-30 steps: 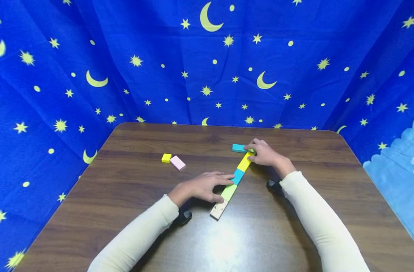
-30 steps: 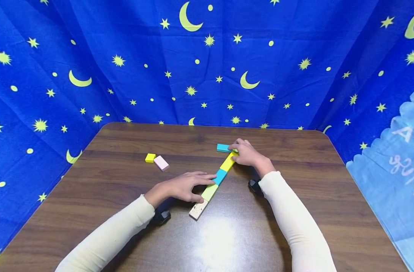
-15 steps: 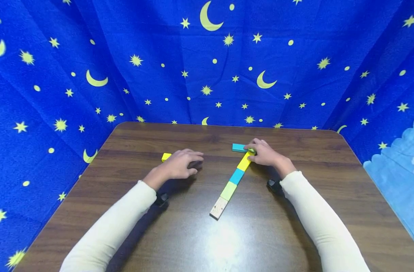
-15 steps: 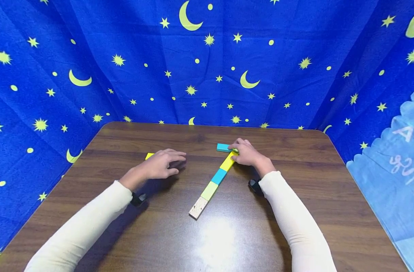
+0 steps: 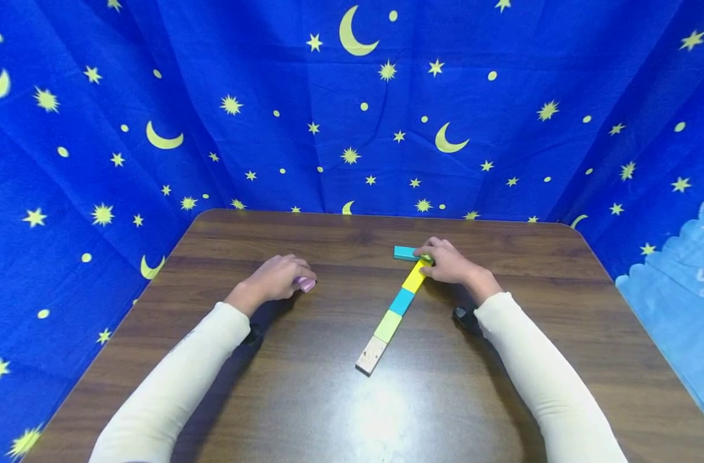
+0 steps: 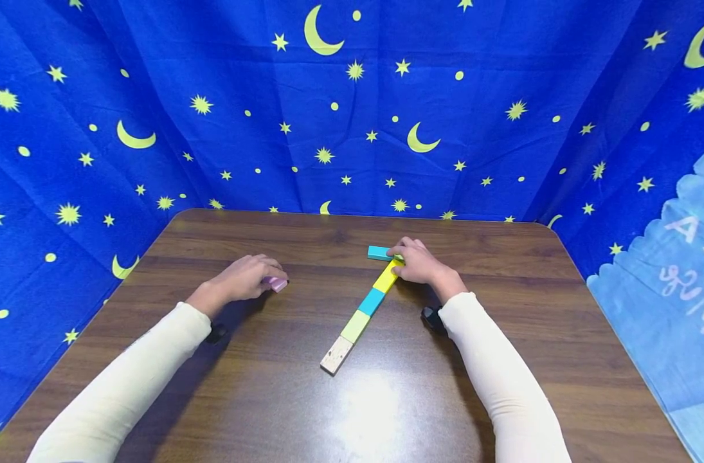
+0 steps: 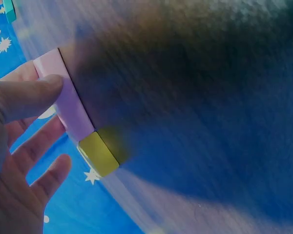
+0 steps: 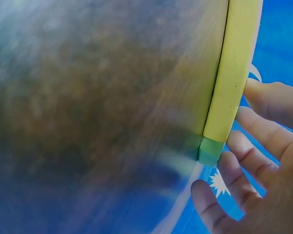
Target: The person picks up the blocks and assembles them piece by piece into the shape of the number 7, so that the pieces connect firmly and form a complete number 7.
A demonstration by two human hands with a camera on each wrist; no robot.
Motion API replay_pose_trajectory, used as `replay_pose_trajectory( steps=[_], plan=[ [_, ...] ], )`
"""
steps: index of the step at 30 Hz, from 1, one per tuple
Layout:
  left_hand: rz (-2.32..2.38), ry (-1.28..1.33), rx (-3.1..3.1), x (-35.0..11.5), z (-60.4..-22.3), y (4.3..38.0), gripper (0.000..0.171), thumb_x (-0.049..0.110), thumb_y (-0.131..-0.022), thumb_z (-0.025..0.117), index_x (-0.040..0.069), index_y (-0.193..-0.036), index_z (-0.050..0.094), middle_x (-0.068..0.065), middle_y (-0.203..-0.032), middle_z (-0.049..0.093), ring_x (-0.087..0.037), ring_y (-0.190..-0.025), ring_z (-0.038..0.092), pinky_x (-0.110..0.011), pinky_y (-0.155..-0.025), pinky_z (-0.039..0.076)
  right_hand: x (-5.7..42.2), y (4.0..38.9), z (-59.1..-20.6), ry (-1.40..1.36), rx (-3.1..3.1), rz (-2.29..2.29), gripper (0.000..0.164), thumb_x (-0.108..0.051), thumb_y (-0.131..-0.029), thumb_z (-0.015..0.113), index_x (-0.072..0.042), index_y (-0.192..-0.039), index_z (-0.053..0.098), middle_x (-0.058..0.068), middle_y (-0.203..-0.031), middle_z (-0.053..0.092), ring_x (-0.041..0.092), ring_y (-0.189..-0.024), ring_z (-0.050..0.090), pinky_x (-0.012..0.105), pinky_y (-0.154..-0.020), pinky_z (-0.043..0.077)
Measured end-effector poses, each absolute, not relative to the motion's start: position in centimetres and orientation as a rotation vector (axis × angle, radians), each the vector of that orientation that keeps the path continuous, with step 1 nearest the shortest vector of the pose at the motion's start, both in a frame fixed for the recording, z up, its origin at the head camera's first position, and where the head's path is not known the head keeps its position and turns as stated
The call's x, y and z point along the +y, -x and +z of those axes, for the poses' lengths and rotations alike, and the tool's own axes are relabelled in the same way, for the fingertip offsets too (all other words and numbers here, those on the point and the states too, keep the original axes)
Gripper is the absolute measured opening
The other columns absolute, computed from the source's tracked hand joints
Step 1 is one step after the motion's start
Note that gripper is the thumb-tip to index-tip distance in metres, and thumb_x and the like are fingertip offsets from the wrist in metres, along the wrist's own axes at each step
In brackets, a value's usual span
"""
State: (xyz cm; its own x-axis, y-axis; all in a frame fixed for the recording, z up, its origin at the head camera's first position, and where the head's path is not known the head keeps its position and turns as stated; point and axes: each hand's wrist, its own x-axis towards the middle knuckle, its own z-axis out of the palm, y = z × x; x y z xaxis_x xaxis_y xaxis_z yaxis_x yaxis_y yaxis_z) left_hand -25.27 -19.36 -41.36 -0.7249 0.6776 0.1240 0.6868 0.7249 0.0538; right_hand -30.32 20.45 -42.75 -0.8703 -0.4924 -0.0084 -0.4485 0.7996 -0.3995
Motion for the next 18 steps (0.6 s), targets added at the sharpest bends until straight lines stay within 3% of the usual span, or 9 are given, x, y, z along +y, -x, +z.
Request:
replay_pose_trajectory(
  steps=[18],
  plan=[
    [-0.230,1.116,-2.799,-19.47,-42.06,25.61,0.033,-0.002,-0.078,0.074,0.012,-0.107,0.077,-0.006,-0.105,0.075,-0.029,-0.099,0.069,-0.046,-0.089,0.056,20.54,30.33,-42.97,0.733,2.867,-0.619,0.043,-0.016,-0.093,0.063,-0.006,-0.134,0.060,0.021,-0.133,0.052,0.038,-0.121,0.045,0.057,-0.104,0.041]
  ],
)
